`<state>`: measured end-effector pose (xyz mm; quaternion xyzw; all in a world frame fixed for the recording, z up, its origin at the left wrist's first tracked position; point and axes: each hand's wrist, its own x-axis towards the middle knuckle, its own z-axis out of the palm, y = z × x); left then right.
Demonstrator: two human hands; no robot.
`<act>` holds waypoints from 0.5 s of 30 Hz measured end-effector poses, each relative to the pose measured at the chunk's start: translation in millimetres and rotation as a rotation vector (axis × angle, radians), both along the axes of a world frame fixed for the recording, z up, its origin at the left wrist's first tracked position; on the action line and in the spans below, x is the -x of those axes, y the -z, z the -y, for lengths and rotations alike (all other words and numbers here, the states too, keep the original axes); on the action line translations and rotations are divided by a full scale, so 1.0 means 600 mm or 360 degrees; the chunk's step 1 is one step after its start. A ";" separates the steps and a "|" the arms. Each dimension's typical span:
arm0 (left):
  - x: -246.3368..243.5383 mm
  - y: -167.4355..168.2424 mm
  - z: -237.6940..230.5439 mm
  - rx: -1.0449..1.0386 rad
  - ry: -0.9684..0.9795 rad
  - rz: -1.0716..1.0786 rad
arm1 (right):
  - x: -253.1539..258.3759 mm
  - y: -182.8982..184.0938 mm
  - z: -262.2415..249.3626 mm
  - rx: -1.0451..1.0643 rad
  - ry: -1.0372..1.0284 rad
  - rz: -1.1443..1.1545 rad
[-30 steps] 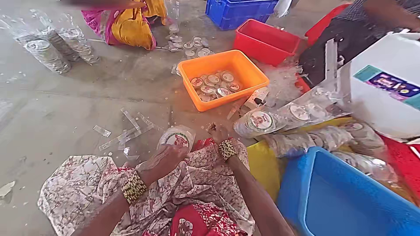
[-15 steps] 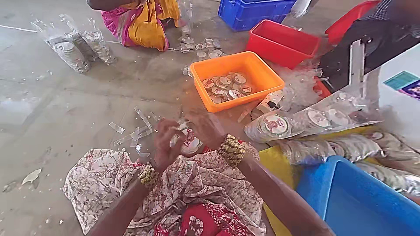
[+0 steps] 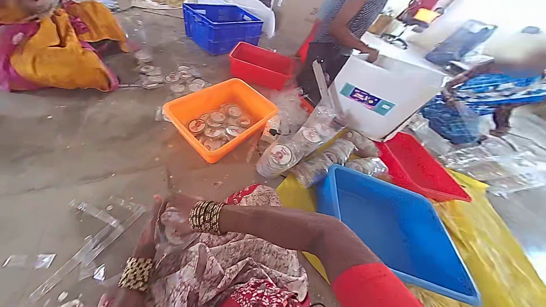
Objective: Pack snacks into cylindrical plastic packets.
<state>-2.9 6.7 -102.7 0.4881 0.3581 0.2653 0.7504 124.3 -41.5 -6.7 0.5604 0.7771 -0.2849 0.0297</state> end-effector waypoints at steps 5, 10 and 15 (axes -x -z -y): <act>0.036 0.110 -0.024 -0.0080 0.0305 0.0585 | 0.005 0.000 -0.003 0.0038 -0.0013 -0.0123; 0.020 0.069 -0.014 0.0010 0.0299 0.0641 | 0.004 0.014 -0.004 0.0097 0.0089 -0.0157; 0.011 0.021 0.011 0.0004 0.0128 0.0302 | -0.001 0.060 -0.009 0.0116 0.0218 -0.0348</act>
